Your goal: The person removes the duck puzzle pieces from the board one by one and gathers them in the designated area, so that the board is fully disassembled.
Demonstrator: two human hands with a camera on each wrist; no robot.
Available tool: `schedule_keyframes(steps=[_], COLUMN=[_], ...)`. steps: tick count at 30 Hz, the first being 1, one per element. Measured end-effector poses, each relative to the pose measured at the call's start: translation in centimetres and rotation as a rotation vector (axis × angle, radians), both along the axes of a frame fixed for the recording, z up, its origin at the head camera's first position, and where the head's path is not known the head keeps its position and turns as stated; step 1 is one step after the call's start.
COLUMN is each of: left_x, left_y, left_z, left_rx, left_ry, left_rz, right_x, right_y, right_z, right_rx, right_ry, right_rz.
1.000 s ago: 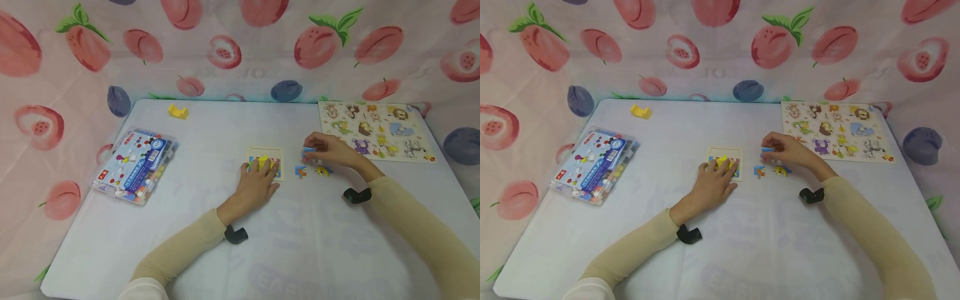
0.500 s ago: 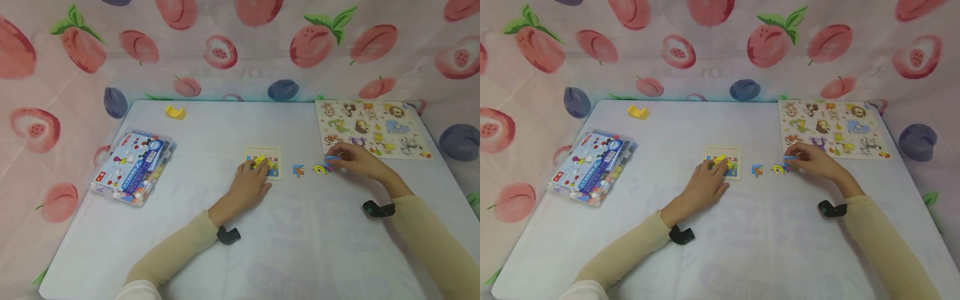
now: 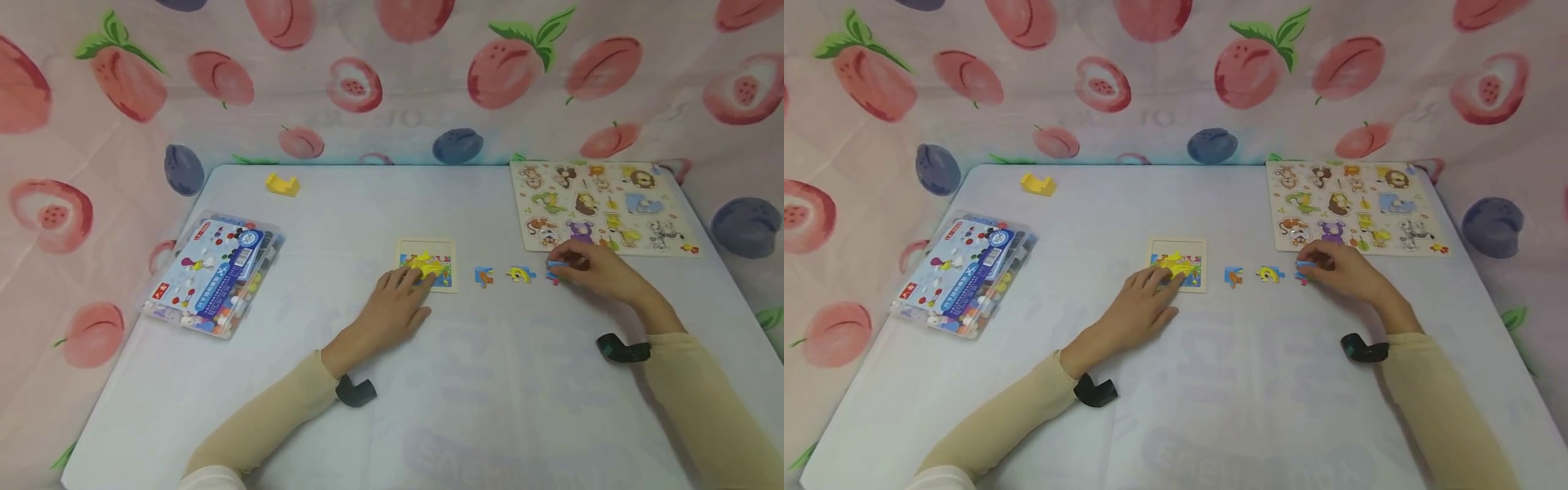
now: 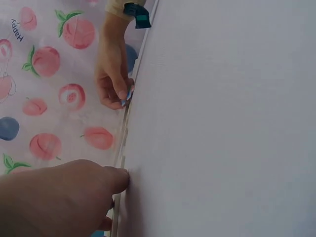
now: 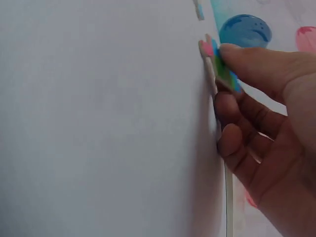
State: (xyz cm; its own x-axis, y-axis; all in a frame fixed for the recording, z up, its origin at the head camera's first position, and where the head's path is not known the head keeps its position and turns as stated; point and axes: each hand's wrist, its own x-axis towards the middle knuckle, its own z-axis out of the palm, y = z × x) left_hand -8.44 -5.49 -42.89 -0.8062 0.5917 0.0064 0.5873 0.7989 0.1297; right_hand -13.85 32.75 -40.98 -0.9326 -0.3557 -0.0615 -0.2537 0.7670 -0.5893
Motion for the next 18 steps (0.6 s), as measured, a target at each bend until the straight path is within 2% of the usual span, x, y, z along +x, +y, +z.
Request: schedule_keyframes(steps=[8,12,15,18], left_x=[0.3,0.4,0.5,0.7], left_y=[-0.7,-0.6,-0.6,-0.6], left_z=[-0.1,0.0,0.1,0.1], left_rx=[0.031,0.044,0.059,0.055], left_ry=[-0.002,-0.008,-0.003,0.008], left_rz=[-0.03,-0.025,-0.023,-0.019], right_x=[-0.1,-0.2,-0.3,-0.4], right_y=[-0.2,-0.5,-1.4,-3.2], right_z=[-0.4,-0.2,0.3,0.7], right_rx=[-0.047,-0.039,-0.05,-0.078], right_ry=[0.049,0.03,0.029,0.03], right_rz=[0.054,0.001,-0.013,0.021])
